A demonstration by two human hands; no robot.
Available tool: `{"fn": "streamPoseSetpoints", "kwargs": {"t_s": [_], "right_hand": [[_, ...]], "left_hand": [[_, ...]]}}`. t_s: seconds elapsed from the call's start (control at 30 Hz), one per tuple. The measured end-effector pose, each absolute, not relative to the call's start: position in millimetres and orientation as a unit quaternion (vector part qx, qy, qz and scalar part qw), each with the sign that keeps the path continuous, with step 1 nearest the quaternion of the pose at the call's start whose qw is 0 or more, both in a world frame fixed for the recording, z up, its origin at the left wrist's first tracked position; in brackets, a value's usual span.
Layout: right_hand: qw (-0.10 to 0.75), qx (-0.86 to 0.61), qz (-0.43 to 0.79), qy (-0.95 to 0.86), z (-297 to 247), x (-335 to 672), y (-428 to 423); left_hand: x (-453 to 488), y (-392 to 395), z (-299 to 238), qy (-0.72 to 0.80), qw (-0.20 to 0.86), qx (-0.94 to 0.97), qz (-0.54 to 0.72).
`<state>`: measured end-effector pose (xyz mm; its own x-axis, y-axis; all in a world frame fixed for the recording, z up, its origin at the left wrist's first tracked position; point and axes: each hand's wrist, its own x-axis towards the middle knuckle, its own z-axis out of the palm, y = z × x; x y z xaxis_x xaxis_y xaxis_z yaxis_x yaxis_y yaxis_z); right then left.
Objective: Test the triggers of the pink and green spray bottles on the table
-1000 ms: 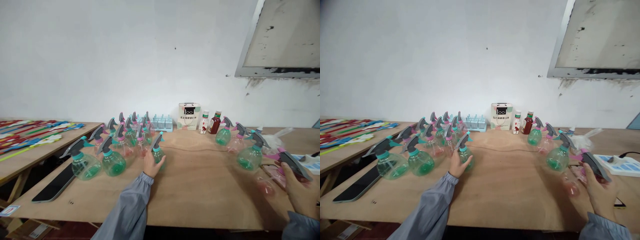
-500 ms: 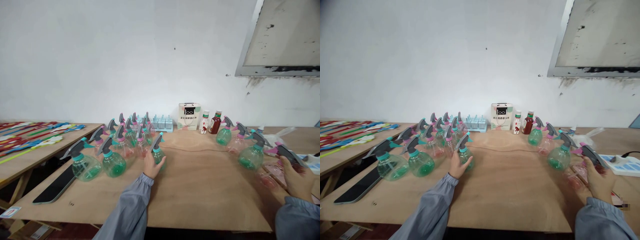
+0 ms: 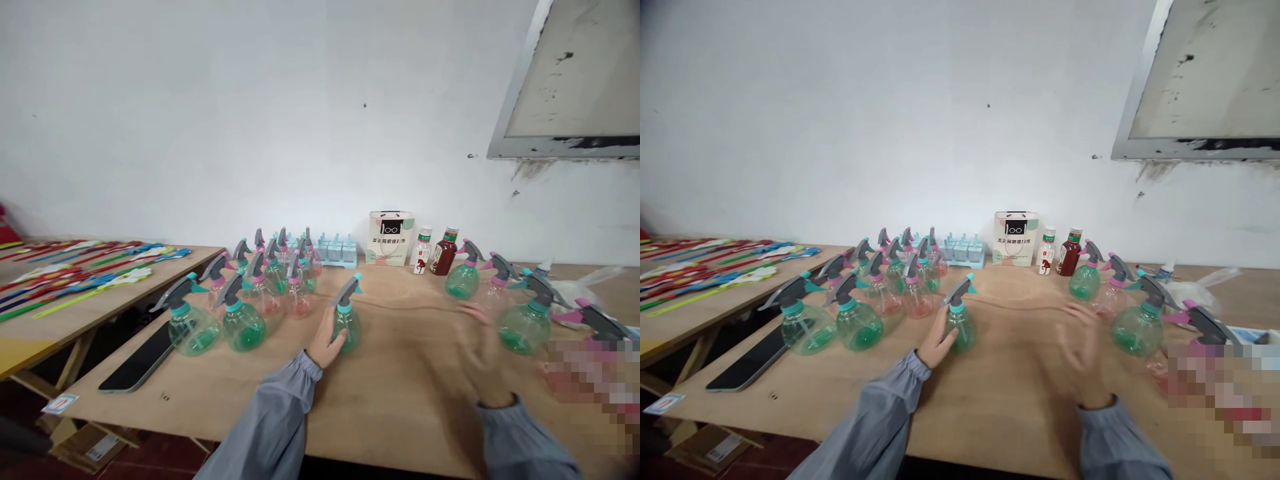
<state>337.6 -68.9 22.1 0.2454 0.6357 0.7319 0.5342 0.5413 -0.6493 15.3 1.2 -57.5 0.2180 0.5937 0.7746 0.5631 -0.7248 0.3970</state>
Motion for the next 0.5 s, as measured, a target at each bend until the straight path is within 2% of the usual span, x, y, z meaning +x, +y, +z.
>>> {"fn": "streamPoseSetpoints", "kwargs": {"t_s": [0.13, 0.3, 0.4, 0.5], "right_hand": [[0.532, -0.442, 0.132, -0.71, 12, 242, -35], [0.547, -0.417, 0.163, -0.707, -5, 189, 4], [0.572, -0.417, 0.183, -0.682, -12, 187, 13], [0.608, -0.401, 0.24, -0.642, -14, 197, 14]], "left_hand": [[17, -4, -52, 0.339, 0.096, 0.825, 0.442], [16, -6, -51, 0.319, 0.137, 0.839, 0.419], [7, -2, -49, 0.306, 0.071, 0.828, 0.464], [-17, 8, -40, 0.374, -0.071, 0.702, 0.601]]}}
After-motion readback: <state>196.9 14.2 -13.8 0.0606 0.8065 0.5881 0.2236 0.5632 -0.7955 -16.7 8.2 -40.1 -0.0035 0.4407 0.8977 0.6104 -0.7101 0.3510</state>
